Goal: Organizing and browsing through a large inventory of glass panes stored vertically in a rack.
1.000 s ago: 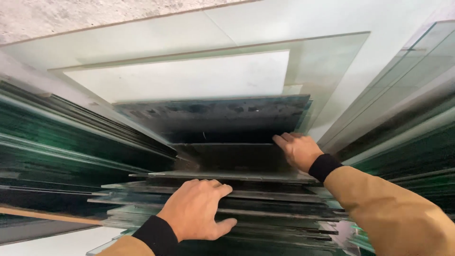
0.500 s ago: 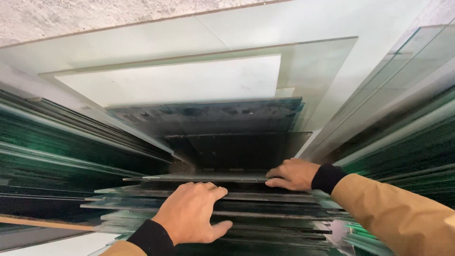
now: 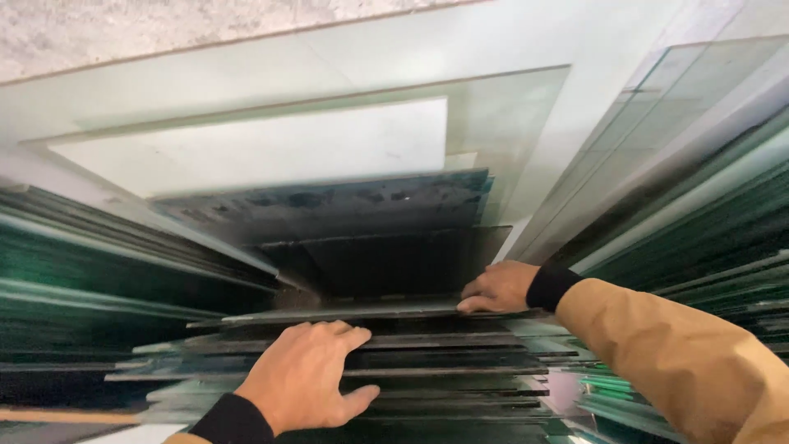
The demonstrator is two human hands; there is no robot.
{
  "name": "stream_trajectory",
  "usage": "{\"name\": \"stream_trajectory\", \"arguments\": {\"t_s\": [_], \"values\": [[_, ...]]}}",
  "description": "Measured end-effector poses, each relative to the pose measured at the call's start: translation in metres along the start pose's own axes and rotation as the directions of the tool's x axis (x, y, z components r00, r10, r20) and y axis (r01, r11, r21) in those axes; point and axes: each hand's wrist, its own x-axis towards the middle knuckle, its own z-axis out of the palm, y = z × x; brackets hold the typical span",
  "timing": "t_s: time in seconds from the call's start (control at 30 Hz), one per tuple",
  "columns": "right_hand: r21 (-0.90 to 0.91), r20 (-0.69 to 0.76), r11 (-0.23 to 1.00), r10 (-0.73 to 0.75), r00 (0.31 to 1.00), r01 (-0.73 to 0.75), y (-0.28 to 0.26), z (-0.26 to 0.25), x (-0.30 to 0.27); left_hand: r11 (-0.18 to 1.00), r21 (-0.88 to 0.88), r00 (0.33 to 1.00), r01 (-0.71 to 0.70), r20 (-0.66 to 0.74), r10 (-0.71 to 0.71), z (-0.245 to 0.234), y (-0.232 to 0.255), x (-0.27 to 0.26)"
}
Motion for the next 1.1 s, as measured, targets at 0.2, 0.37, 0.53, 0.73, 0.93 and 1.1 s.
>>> {"name": "stream_trajectory", "arguments": {"t_s": [0.2,0.37,0.53,0.73,0.93,1.1], "values": [[-0.136,-0.097,0.991,-0.023,0.995,0.010,0.004,-0.003,0.006,1.000,0.010,1.000,0.026,0.016,-0.026,-0.002,0.003,0.001],[-0.331,-0.294,0.942,-0.046,0.955,-0.057,0.007,-0.002,0.035,0.999,0.034,1.000,0.015,-0.026,-0.014,0.000,0.004,-0.002],[-0.410,-0.370,0.897,0.001,0.929,-0.164,0.015,0.003,0.078,1.000,0.007,1.000,0.007,-0.012,-0.006,-0.006,0.003,0.001],[-0.531,-0.232,0.847,-0.125,0.965,-0.018,0.014,0.016,0.088,0.999,0.052,0.998,-0.006,-0.063,0.009,0.000,0.002,-0.001],[-0.479,-0.314,0.877,-0.182,0.932,0.009,0.013,0.024,0.080,0.999,0.037,0.997,0.008,-0.079,-0.005,0.003,0.005,0.001],[-0.478,-0.332,0.873,-0.085,0.939,-0.091,0.018,0.027,0.085,1.000,-0.009,1.000,0.004,-0.020,-0.004,-0.009,0.009,-0.004]]}}
